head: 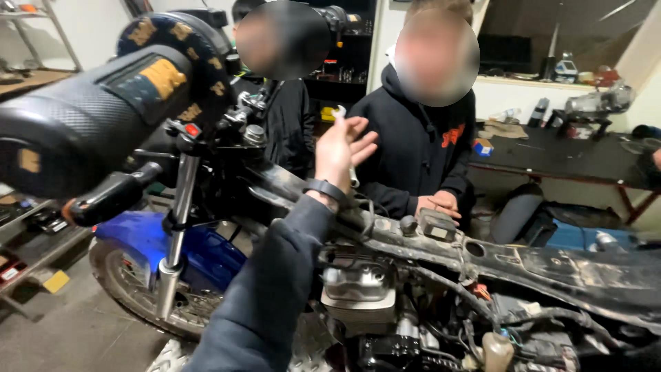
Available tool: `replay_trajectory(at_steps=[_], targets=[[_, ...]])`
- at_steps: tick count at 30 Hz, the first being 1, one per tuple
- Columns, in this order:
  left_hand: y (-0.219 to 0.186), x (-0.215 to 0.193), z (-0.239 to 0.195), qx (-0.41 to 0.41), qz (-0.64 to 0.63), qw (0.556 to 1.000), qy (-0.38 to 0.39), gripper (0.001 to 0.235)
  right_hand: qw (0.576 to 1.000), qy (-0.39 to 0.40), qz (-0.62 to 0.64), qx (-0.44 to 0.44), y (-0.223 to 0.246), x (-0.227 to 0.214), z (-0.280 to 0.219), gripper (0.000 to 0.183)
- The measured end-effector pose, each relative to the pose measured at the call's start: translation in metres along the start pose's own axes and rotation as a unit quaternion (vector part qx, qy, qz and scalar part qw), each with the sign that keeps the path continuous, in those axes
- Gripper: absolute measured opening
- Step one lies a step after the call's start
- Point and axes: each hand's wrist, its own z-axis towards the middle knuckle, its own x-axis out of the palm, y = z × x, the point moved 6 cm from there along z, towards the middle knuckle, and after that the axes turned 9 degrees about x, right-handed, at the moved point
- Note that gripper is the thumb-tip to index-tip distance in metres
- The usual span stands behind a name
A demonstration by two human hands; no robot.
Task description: The person uses a wrench to tighten bolts on the engine casing of a motorcycle. Another person assists by holding parts and handing over tools. The camera wearer also holds a red cup with ice during the process.
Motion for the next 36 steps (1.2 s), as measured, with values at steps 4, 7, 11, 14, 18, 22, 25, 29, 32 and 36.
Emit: replay_trajectory(at_steps=[4, 7, 11, 14, 18, 22, 25, 29, 32, 36], targets=[[-0.019, 0.01, -0.031, -0.03, -0.015, 0.999, 0.021, 0.052, 0.997, -0.042, 0.043, 0.05, 0.065, -0.076, -0.051, 0.038], [-0.027, 0.047, -0.093, -0.041, 0.017, 0.994, 0.096, 0.048, 0.986, -0.123, 0.074, 0.083, 0.244, 0.035, -0.06, 0.038], [-0.026, 0.055, -0.165, -0.022, 0.128, 0.975, 0.182, 0.044, 0.992, 0.078, -0.071, -0.076, 0.509, 0.194, -0.062, 0.023], [-0.03, 0.039, -0.193, -0.001, 0.203, 0.956, 0.214, 0.041, 0.947, 0.218, -0.113, -0.209, 0.555, 0.241, -0.084, 0.023], [-0.043, 0.011, -0.211, -0.015, 0.231, 0.956, 0.18, 0.038, 0.938, 0.259, -0.087, -0.216, 0.54, 0.262, -0.082, 0.024], [-0.056, 0.0, -0.224, -0.013, 0.248, 0.948, 0.2, 0.038, 0.928, 0.303, -0.072, -0.202, 0.524, 0.281, -0.088, 0.025], [-0.054, -0.012, -0.226, -0.014, 0.257, 0.947, 0.191, 0.039, 0.924, 0.313, -0.079, -0.206, 0.518, 0.284, -0.089, 0.026], [-0.051, -0.023, -0.237, -0.051, 0.25, 0.951, 0.174, 0.038, 0.92, 0.331, -0.068, -0.197, 0.505, 0.295, -0.096, 0.027], [-0.049, -0.023, -0.245, -0.059, 0.244, 0.951, 0.182, 0.039, 0.91, 0.355, -0.069, -0.202, 0.502, 0.307, -0.098, 0.029], [-0.027, -0.043, -0.261, -0.106, 0.24, 0.948, 0.18, 0.039, 0.94, 0.324, -0.072, -0.078, 0.498, 0.302, -0.077, 0.028]])
